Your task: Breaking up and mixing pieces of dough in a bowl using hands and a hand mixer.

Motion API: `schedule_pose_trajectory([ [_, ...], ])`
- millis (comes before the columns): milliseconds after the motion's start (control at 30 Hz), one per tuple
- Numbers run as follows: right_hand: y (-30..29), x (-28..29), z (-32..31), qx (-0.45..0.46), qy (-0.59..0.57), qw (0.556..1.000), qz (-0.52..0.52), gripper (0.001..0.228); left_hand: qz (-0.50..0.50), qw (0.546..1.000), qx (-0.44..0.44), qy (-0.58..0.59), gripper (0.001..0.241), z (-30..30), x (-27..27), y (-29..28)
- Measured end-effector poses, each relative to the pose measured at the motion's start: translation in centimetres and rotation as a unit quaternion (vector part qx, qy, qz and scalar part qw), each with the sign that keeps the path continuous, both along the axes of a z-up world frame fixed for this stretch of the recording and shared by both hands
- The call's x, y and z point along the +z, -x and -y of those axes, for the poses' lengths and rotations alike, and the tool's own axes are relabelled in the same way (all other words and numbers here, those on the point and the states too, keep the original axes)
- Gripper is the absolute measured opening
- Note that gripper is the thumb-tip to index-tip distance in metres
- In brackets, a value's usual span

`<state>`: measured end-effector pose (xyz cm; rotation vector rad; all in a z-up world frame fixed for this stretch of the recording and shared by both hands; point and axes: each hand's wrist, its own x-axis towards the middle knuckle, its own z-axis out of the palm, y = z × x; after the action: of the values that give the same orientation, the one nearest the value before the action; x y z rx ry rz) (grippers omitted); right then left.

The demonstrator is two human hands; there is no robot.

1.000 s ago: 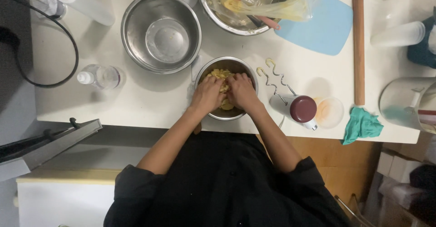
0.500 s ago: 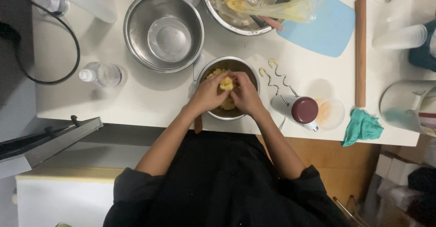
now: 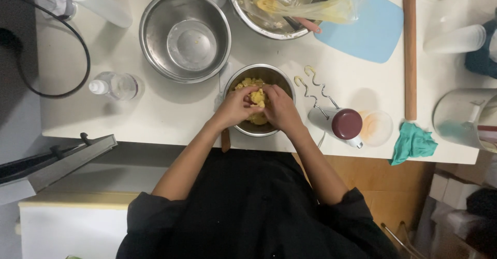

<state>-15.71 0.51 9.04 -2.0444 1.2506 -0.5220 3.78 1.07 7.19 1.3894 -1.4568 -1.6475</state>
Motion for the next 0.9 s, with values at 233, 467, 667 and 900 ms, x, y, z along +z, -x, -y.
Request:
schedule_pose_trajectory([
  [233, 0.3, -0.7, -0.3, 0.038, 0.095, 0.995, -0.021, 0.055, 0.061, 0.996, 0.026, 0.054, 0.040, 0.1, -3.0, -0.2],
  [467, 0.2, -1.3, -0.2, 0.027, 0.076, 0.993, -0.087, 0.041, 0.083, 0.986, -0.029, 0.143, 0.051, 0.6, -1.2, 0.0],
  [667, 0.8, -1.0, 0.5, 0.074, 0.116, 0.978, -0.156, 0.037, 0.169, 0.977, -0.083, 0.102, 0.046, 1.5, 0.9, 0.6],
  [900, 1.1, -1.2, 0.9, 0.098, 0.163, 0.962, -0.195, 0.034, 0.163, 0.963, -0.128, 0.174, 0.043, 2.0, -0.7, 1.0],
])
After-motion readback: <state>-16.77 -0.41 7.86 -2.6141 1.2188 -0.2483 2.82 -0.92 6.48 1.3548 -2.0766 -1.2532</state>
